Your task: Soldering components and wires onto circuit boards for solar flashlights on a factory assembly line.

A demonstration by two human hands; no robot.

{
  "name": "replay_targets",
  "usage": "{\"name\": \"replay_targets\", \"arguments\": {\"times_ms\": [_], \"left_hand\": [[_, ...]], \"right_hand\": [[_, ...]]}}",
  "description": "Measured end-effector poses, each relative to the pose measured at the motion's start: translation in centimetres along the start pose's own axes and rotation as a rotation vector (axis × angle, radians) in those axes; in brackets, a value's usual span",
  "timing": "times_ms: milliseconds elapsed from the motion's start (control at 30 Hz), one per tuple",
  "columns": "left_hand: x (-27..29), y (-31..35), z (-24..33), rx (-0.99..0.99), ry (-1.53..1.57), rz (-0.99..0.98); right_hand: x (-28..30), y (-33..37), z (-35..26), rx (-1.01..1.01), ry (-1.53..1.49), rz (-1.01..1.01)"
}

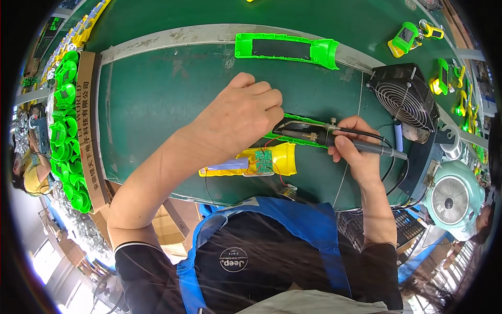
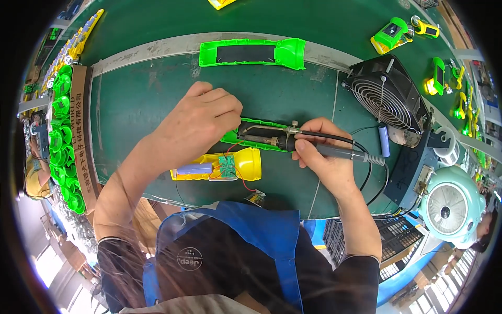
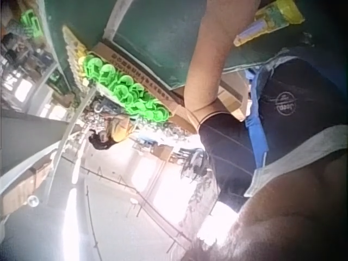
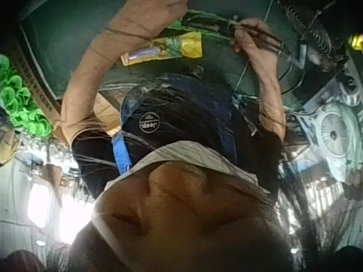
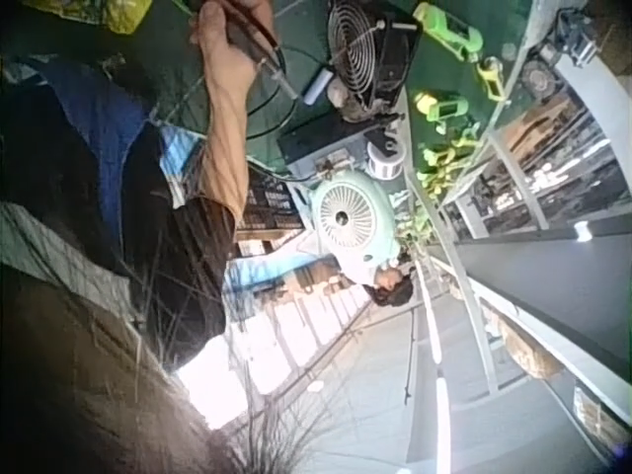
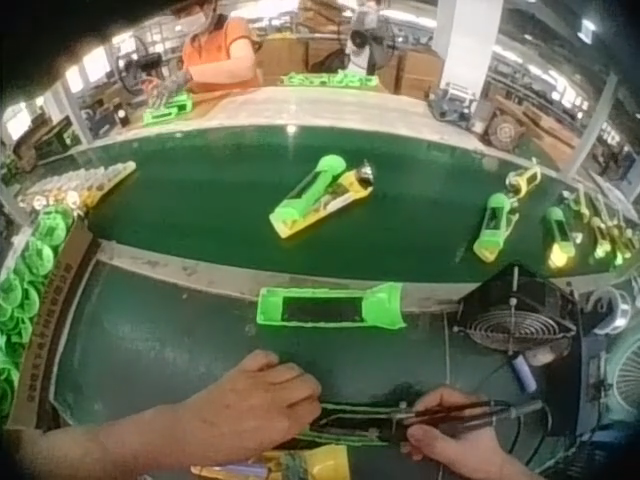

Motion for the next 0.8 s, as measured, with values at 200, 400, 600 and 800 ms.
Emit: {"name": "replay_targets", "arguments": {"times_ms": [200, 400, 600, 800], "left_hand": [[0.1, 0.1, 0.0, -0.008, -0.014, -0.03], [0.1, 0.1, 0.0, -0.014, -0.006, -0.009], [-0.1, 0.1, 0.0, -0.014, -0.012, -0.012], [0.0, 0.1, 0.0, -0.026, -0.014, 0.004]], "right_hand": [[-0.3, 0.0, -0.2, 0.002, 0.052, -0.002], [0.2, 0.9, 0.2, 0.065, -0.001, 0.082], [1.2, 1.6, 1.3, 0.211, -0.145, 0.133], [2.0, 2.6, 1.6, 0.217, -0.093, 0.197]]}}
Point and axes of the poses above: each hand's wrist, its own y-axis away from the middle knuckle, its own x-axis out of the back of the hand, z = x × y, the point moved 1 cm from there along -y, towards the middle knuckle, and after that the axes turned 14 degrees about x, right-handed, at the moved point
